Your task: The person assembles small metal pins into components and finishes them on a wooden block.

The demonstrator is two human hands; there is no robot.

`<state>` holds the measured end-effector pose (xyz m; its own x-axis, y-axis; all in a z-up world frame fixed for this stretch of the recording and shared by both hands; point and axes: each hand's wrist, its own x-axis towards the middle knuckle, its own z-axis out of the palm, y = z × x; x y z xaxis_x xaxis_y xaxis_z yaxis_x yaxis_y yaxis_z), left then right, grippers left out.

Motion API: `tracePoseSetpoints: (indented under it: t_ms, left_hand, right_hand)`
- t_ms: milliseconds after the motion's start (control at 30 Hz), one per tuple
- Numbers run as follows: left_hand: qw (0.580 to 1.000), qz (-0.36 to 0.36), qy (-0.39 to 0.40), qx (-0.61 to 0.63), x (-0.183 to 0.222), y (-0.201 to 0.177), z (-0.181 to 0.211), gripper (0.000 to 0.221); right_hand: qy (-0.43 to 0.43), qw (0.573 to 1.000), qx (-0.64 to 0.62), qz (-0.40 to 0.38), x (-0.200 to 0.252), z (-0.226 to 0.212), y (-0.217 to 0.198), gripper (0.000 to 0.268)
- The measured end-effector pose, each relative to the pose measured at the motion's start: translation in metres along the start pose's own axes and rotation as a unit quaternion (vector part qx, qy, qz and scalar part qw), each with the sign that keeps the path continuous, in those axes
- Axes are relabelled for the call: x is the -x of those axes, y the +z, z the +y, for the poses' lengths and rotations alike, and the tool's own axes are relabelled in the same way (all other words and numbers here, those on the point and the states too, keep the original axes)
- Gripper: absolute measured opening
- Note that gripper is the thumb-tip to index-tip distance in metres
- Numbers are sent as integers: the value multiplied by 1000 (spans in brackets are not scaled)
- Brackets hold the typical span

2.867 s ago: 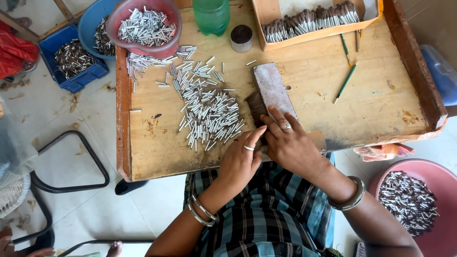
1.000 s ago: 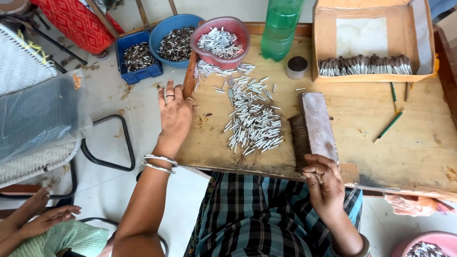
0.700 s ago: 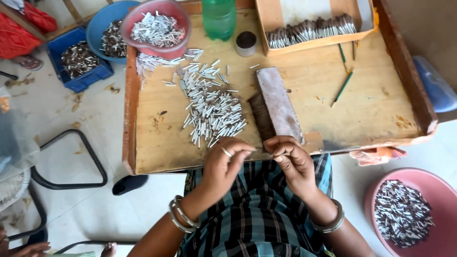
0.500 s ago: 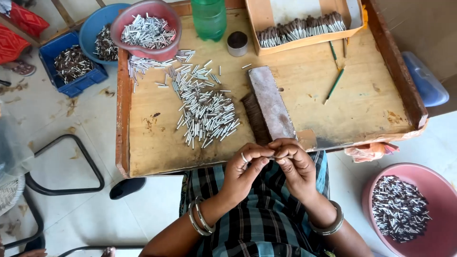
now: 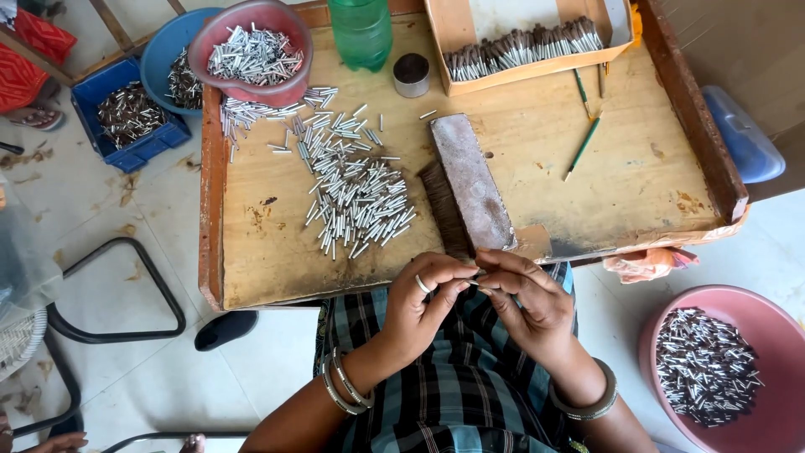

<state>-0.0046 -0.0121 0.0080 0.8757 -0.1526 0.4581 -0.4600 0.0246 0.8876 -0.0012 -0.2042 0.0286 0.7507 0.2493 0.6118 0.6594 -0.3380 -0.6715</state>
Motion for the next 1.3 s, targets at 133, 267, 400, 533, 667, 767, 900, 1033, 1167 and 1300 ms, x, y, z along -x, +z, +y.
tracePoseSetpoints:
  t_ms: [133, 267, 400, 533, 667, 767, 900, 1033, 1167, 1300]
  left_hand:
    - [995, 0, 58, -80, -2, -3, 5, 23]
    - [992, 17, 68, -106, 0, -6, 5, 26]
    - [993, 27, 64, -100, 2, -7, 6, 29]
    - [993, 17, 77, -90, 3, -7, 5, 33]
    - [996, 15, 58, -67, 6, -7, 4, 34]
    - [998, 14, 39, -45, 8, -6, 2, 34]
    - [999, 17, 36, -35, 4, -6, 7, 35]
    - [998, 15, 51, -40, 6, -4, 4, 36]
    - [999, 20, 45, -15, 5, -1, 5, 35]
    - [999, 11, 36, 10, 2, -5, 5, 36]
  right_hand:
    - [23, 999, -29, -35, -6, 0, -10, 14]
    - [-9, 998, -15, -57, -8, 1, -11, 23]
    - [-22, 999, -28, -22, -3, 3, -9, 21]
    - [-28, 999, -10, -18, -3, -1, -7, 23]
    - [-43, 999, 5, -18, -6, 0, -8, 27]
    - [-47, 999, -5, -22, -4, 1, -8, 23]
    - [-49, 999, 9, -16, -7, -1, -9, 25]
    - [-63, 998, 1, -23, -8, -2, -11, 19]
    - [-74, 997, 18, -17, -7, -3, -9, 18]
    - [-64, 998, -1, 16, -5, 0, -7, 12]
